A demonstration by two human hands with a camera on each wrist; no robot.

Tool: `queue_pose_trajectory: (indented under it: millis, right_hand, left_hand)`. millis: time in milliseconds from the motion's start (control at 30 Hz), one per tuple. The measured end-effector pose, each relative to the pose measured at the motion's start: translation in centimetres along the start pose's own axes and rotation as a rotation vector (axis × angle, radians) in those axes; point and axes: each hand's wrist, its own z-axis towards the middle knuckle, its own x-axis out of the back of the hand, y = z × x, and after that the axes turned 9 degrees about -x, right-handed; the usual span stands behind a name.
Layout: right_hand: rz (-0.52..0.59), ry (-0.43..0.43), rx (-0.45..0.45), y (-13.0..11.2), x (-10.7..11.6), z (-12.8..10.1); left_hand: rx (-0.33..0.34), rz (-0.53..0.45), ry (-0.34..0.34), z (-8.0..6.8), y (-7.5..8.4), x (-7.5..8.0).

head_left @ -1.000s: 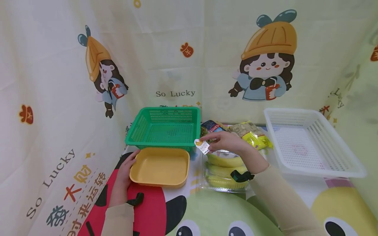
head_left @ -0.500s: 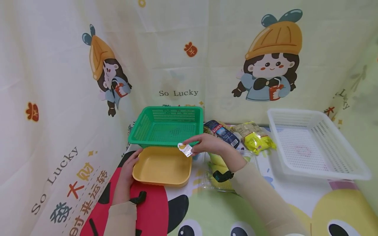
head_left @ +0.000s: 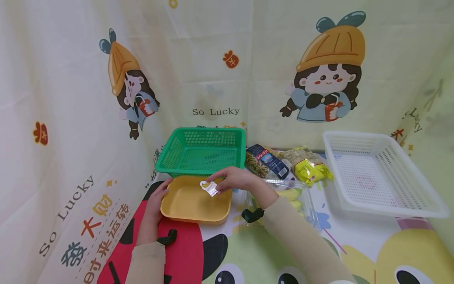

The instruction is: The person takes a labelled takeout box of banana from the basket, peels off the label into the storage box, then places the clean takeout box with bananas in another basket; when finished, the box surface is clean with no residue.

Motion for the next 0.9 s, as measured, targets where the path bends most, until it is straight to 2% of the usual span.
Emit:
queue_pose_trajectory:
  millis: [600, 800, 900]
  right_hand:
    - [-0.066, -0.021, -0.079, -0.5, -3.6, 3.7]
    - [-0.109, 0.001, -0.108, -0.9, -4.2, 4.5]
    - [-0.126, 0.003, -0.120, -1.1, -4.3, 4.8]
  left_hand:
    - [-0.001, 0.081, 0.035, 0.2, 0.0, -0.2]
    - [-0.025, 0.064, 0.019, 0.3, 0.0, -0.3]
    - [-0.016, 0.055, 0.019, 0.2, 0.1, -0.4]
